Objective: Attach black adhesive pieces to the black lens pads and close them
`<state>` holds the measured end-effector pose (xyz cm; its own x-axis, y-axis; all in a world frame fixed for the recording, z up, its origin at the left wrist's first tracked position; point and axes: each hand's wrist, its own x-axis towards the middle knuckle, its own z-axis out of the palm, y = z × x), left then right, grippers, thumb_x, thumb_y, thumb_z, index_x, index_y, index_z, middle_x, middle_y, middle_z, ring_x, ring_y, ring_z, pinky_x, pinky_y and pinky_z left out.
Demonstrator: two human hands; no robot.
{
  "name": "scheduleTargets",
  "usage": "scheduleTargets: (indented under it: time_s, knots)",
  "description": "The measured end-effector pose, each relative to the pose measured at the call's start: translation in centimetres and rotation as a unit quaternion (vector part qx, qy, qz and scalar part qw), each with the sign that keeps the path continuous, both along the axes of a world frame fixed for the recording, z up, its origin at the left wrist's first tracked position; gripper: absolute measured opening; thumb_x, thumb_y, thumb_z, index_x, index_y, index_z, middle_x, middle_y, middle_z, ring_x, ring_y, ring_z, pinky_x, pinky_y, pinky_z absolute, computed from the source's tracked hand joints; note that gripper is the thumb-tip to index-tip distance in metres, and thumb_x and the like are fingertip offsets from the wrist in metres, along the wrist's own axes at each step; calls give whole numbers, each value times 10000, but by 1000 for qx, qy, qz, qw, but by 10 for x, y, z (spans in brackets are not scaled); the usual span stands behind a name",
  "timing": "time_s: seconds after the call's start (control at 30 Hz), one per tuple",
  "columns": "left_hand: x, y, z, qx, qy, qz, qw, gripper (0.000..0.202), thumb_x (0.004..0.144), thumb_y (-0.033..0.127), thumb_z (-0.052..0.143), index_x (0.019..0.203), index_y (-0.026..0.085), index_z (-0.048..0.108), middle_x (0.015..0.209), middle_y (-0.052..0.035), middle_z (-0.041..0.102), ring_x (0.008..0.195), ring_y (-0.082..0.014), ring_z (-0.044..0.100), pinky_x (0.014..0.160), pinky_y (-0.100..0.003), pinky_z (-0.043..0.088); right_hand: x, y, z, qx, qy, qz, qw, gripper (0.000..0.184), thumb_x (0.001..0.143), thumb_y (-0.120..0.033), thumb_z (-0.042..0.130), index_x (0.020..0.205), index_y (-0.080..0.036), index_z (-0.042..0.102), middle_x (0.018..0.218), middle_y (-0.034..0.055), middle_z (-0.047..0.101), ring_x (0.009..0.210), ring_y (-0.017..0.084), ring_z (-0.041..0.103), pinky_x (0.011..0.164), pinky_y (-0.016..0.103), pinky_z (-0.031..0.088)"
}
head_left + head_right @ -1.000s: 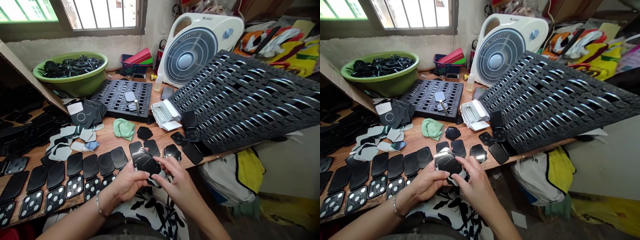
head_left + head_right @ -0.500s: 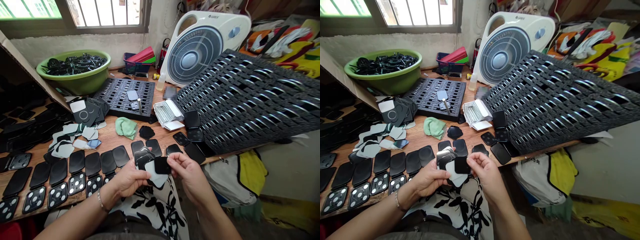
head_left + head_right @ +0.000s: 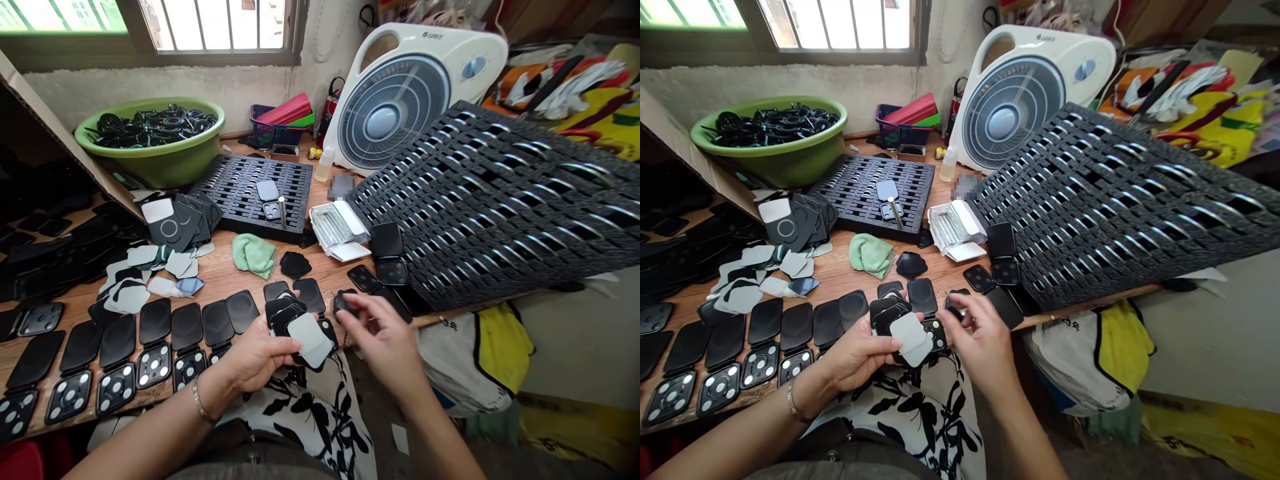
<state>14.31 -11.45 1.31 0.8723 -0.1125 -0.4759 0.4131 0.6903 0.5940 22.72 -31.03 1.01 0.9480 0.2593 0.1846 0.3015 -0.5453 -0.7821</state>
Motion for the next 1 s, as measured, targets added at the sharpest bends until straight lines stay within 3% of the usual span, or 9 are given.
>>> scheduleTargets:
  time_s: [0.07,0.13,0.23,0.33,0.43,0.5,0.7,0.83,1.0]
  knots:
    - [0,-1,-2,5,-4,-2,1000,727,635,113,862,1285,190,546,1103,-130,716,882,-247,714,679,-302,584,-14,12,12,7,34,88,996,307,814,-416,713,1051,-222,719,906,45,619,696,162,542,629,290,461]
    - [1,-2,-4,5,-9,-3,1000,649,645,123,861,1225,174,572,1032,-108,721,814,-205,706,663,-285,581,-22,21,17,10,53,116,992,218,796,-362,735,969,-229,731,862,30,601,695,160,533,633,285,451]
    - [2,-2,-3,-2,-16,6,1000,520,683,170,845,1138,161,595,997,-92,710,794,-201,699,640,-298,592,-24,28,16,33,82,88,992,127,796,-335,725,849,-220,723,789,13,573,644,146,497,611,283,431]
    - [2,0,-1,-12,-21,11,1000,433,711,196,823,1081,151,603,992,-93,699,797,-213,698,628,-320,605,-21,27,12,97,155,67,981,194,785,-397,734,813,-205,717,752,14,586,615,141,494,579,279,431]
    - [2,2,0,-15,-22,14,1000,421,720,171,802,1087,154,596,985,-89,694,793,-213,693,620,-326,608,-22,22,15,187,223,23,956,247,788,-448,738,810,-205,706,697,11,626,602,143,544,557,265,455]
    - [3,4,0,-20,-19,14,1000,464,729,152,782,1146,169,580,984,-84,693,789,-211,690,619,-333,609,-24,18,19,222,203,-4,954,222,801,-434,733,835,-216,708,659,3,644,563,139,565,523,254,461]
    - [2,8,-3,-22,-14,20,999,401,689,81,730,1061,152,595,969,-79,695,738,-191,687,613,-324,607,-25,9,15,143,70,116,980,104,805,-292,732,890,-240,761,880,56,754,739,198,697,671,306,563]
    - [2,9,-5,-17,-10,16,1000,387,673,57,715,1029,156,596,948,-68,696,737,-194,694,610,-328,612,-24,10,6,153,103,80,980,108,830,-315,713,889,-226,730,821,43,735,720,184,692,664,298,568]
    - [2,8,-5,-20,-10,14,1000,390,671,59,716,1031,154,600,947,-67,697,733,-187,695,608,-321,615,-24,14,2,215,189,62,956,222,791,-345,765,925,-218,641,809,27,707,750,168,687,695,278,578]
